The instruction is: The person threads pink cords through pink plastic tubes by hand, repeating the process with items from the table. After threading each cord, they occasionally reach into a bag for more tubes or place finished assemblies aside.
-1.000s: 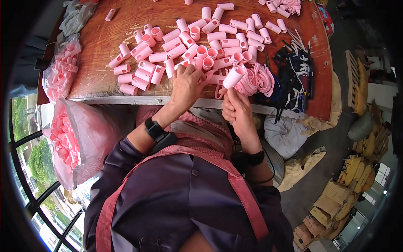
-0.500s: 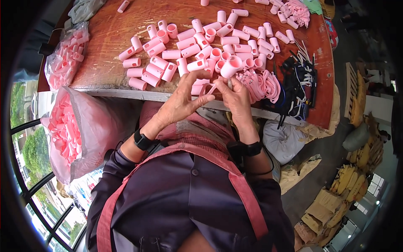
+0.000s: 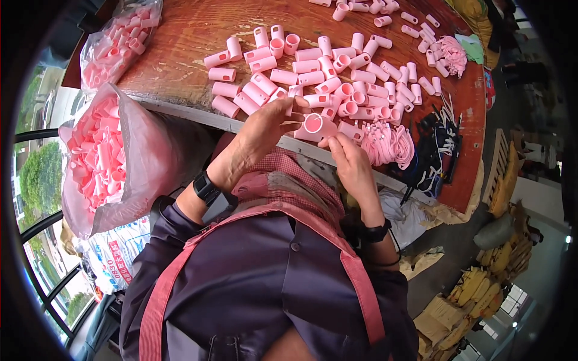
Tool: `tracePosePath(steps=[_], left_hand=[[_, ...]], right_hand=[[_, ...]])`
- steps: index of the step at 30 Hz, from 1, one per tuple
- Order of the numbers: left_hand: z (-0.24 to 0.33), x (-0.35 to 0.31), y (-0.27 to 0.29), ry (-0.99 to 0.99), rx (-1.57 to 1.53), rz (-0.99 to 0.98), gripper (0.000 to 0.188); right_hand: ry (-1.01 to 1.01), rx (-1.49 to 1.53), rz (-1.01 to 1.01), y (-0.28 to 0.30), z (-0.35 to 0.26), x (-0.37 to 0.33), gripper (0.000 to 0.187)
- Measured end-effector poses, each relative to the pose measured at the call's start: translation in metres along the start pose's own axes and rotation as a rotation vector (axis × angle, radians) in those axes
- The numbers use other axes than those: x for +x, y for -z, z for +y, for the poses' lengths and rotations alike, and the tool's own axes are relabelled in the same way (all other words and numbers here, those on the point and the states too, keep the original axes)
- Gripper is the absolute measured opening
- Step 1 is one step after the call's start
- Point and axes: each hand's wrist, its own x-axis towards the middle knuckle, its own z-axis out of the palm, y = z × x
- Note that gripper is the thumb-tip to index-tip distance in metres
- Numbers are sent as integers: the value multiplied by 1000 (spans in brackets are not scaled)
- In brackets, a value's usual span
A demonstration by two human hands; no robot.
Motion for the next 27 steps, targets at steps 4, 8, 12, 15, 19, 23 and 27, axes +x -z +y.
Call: tracePosePath(steps=[4, 8, 12, 15, 19, 23, 27], left_hand=[[-2, -3, -6, 13, 125, -12, 29], [0, 0, 1, -79, 90, -51, 28], [-4, 1, -11, -63, -38, 206, 26], [0, -7, -26, -111, -8, 179, 25], [6, 4, -24, -378, 180, 310, 23], [65, 15, 19, -750, 487, 384, 27], [69, -1, 11, -620, 212, 297, 27]], right_hand=[[84, -278, -29, -19, -6, 1, 31], [48, -129, -210, -20, -23, -4, 31], [-158, 258, -407, -20, -22, -6, 32], [-331, 522, -489, -24, -26, -7, 32], [-493, 817, -565, -21, -27, -10, 32], [-507, 912, -639, 0, -9, -24, 32], [-498, 951, -647, -5, -9, -25, 31]])
